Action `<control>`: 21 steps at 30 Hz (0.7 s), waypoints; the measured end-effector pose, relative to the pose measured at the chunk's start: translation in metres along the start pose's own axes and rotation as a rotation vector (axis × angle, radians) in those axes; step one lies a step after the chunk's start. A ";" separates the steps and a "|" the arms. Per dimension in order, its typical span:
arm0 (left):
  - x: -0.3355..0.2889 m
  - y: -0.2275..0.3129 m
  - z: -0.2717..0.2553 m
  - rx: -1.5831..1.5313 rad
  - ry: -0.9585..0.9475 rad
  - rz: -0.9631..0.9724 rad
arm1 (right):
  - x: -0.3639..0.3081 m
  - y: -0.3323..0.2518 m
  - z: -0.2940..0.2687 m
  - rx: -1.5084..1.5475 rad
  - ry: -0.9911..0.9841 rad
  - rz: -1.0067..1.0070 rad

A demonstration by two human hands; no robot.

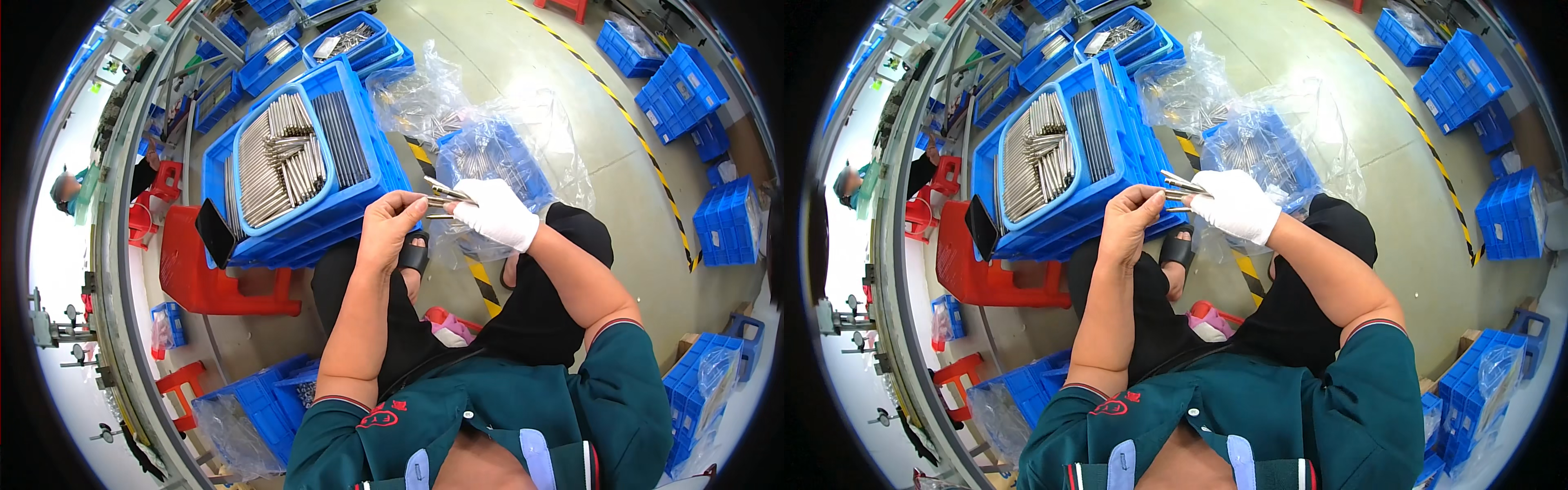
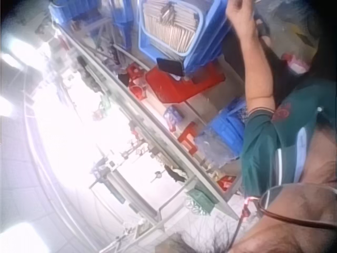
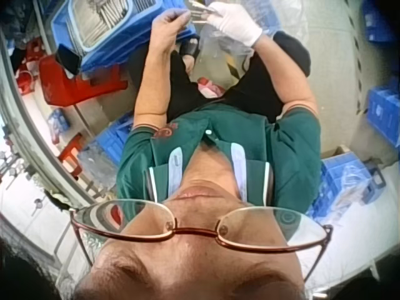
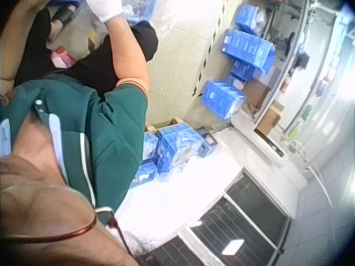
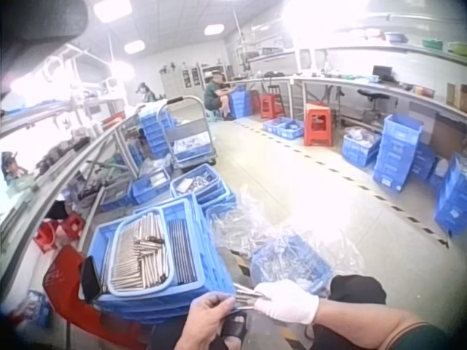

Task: The person sits on a red stool in a factory setting, wearing white gloves. They repeatedly pick up small bundles of metal rods from a blue crate, inspect them, and place them into a clear plastic bag.

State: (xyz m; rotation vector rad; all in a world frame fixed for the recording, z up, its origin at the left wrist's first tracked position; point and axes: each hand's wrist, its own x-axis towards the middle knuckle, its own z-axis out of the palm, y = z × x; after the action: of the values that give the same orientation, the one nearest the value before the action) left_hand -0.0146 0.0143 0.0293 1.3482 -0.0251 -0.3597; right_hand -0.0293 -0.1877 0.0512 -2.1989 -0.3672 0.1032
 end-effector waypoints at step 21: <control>0.000 0.000 0.005 -0.061 -0.007 -0.003 | -0.002 -0.006 -0.001 0.067 -0.050 0.033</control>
State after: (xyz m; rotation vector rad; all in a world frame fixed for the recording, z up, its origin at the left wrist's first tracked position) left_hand -0.0161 0.0097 0.0305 1.2870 -0.0179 -0.3656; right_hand -0.0323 -0.1857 0.0565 -2.1396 -0.3507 0.1868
